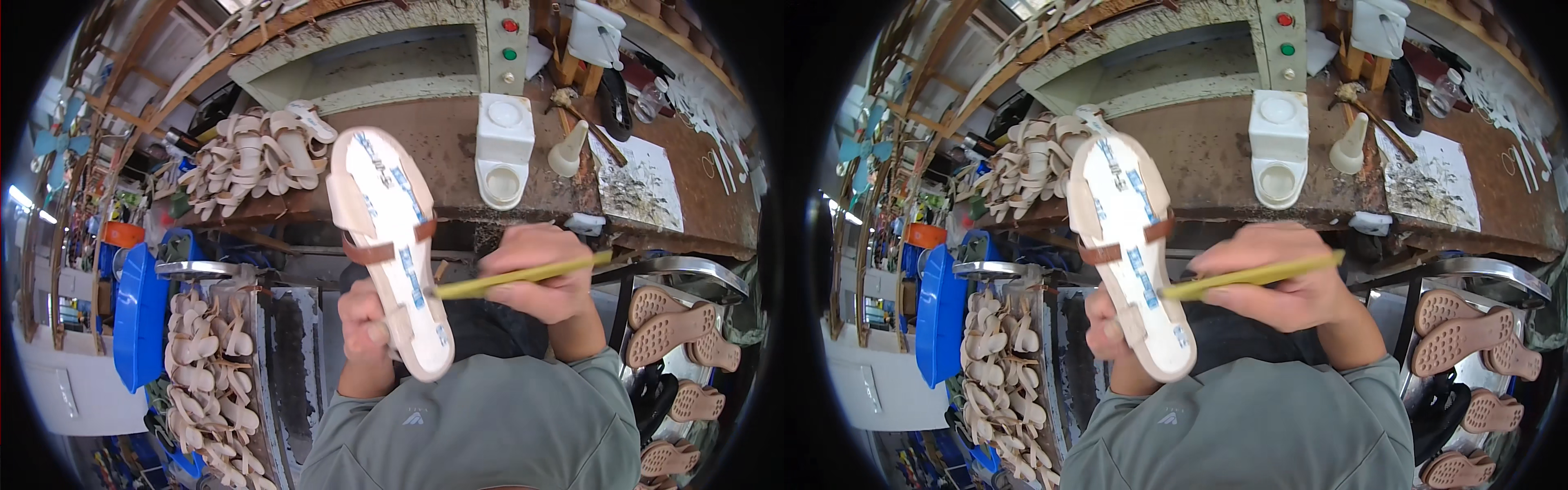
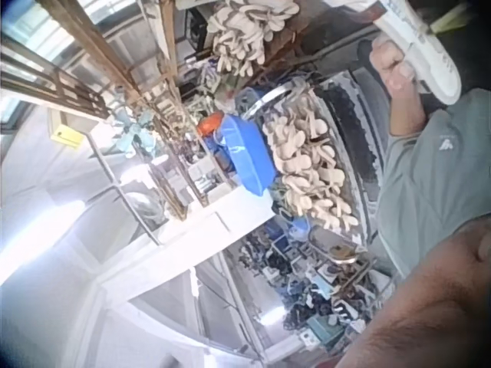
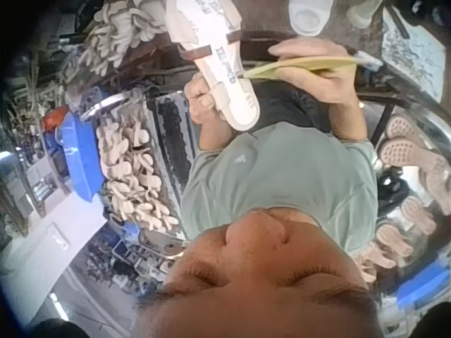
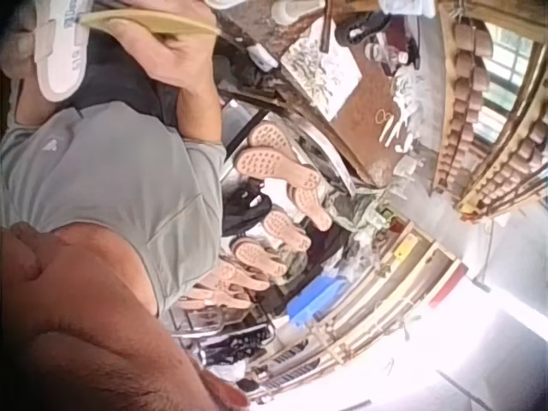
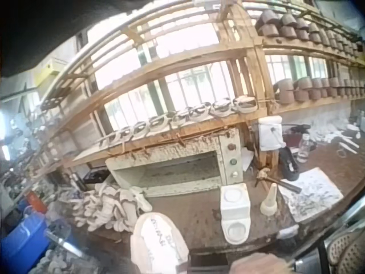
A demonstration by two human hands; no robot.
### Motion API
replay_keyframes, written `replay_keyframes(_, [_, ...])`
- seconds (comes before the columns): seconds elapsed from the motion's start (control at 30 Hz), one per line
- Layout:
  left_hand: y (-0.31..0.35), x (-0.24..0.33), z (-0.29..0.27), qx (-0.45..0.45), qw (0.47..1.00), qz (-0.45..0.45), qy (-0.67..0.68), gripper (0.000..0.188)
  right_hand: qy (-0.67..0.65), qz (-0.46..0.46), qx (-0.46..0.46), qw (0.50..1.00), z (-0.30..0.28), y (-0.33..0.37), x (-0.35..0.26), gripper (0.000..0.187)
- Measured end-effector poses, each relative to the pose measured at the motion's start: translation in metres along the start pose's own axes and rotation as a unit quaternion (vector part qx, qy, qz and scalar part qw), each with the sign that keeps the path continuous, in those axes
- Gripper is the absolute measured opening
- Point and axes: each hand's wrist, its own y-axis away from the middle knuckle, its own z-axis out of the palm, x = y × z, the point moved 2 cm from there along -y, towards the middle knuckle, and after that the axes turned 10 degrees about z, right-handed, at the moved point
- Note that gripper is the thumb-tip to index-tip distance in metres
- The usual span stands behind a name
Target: The person applies glue to the strap attachment points and sole edges of beige sandals using a brush. They repeatedly dip the brush into a white container and coat multiple sandals one at a time, placing each finished sandal on a nearby wooden rack.
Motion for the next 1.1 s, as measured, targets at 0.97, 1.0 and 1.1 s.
replay_keyframes(0.97, [-0.102,0.006,-0.157,0.260,0.957,-0.078,-0.097,0.019,-0.049,0.421,-0.184,0.887,0.074,-0.180,0.128,0.024])
replay_keyframes(1.0, [-0.123,0.019,-0.174,0.284,0.949,-0.056,-0.122,0.019,-0.060,0.428,-0.202,0.879,0.070,-0.202,0.120,0.024])
replay_keyframes(1.1, [-0.193,0.080,-0.226,0.356,0.917,-0.016,-0.181,0.016,-0.011,0.442,-0.175,0.880,0.048,-0.250,0.114,0.022])
